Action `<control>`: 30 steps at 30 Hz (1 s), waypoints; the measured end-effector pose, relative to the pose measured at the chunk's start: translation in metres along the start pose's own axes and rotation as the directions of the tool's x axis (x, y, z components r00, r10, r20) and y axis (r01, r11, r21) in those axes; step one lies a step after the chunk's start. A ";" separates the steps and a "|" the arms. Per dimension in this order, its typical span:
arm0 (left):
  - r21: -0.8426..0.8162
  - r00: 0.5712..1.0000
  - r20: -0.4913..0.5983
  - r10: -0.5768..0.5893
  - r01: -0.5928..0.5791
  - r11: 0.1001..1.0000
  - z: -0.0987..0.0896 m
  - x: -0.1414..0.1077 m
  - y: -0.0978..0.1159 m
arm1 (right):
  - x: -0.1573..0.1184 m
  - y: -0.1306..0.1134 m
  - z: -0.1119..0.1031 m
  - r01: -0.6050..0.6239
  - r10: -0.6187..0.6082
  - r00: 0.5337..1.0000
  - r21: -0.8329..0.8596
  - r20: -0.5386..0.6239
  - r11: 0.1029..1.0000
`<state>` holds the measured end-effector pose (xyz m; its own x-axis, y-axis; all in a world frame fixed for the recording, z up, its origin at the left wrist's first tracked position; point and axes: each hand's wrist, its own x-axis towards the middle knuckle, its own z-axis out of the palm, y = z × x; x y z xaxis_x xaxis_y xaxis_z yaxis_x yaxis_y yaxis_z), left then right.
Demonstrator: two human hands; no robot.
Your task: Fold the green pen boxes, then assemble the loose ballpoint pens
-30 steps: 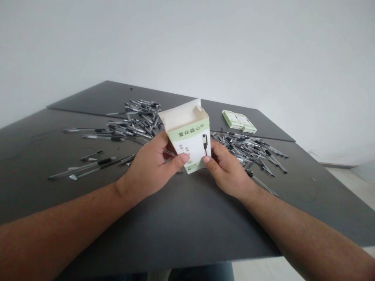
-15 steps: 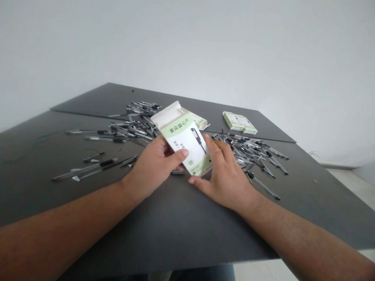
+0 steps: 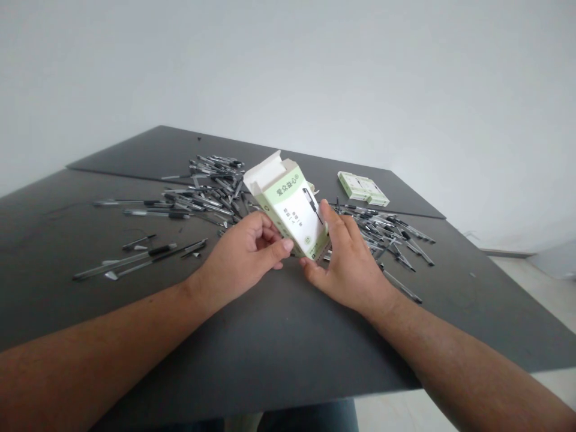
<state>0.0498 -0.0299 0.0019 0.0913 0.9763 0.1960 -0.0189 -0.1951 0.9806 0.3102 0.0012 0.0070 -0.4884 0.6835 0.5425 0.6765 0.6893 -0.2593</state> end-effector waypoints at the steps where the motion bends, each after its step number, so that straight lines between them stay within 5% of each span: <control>1: 0.025 1.000 0.003 0.007 -0.007 1.000 0.000 -0.001 -0.003 | 0.002 0.003 -0.002 -0.011 0.011 1.000 0.003 -0.008 1.000; 9: 0.268 0.988 0.032 0.148 -0.151 0.951 0.003 -0.010 0.000 | 0.010 0.024 -0.003 -0.116 0.117 0.993 0.044 -0.020 0.992; 21: 0.353 0.933 0.238 0.270 -0.342 0.871 0.008 -0.019 0.011 | 0.022 0.031 -0.008 -0.220 0.216 0.972 0.038 0.089 0.975; 25: 0.378 0.914 0.278 0.295 -0.386 0.842 0.006 -0.018 0.008 | 0.055 0.059 -0.027 -0.305 0.304 0.951 0.002 0.048 0.952; 30: 0.389 0.895 0.302 0.327 -0.429 0.815 0.006 -0.017 0.005 | 0.130 0.115 -0.038 -0.432 0.440 0.898 -0.197 -0.003 0.880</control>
<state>0.0537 -0.0483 0.0033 0.3766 0.7824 0.4961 0.3331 -0.6140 0.7155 0.3453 0.1602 0.0785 -0.1391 0.9165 0.3750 0.9149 0.2638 -0.3055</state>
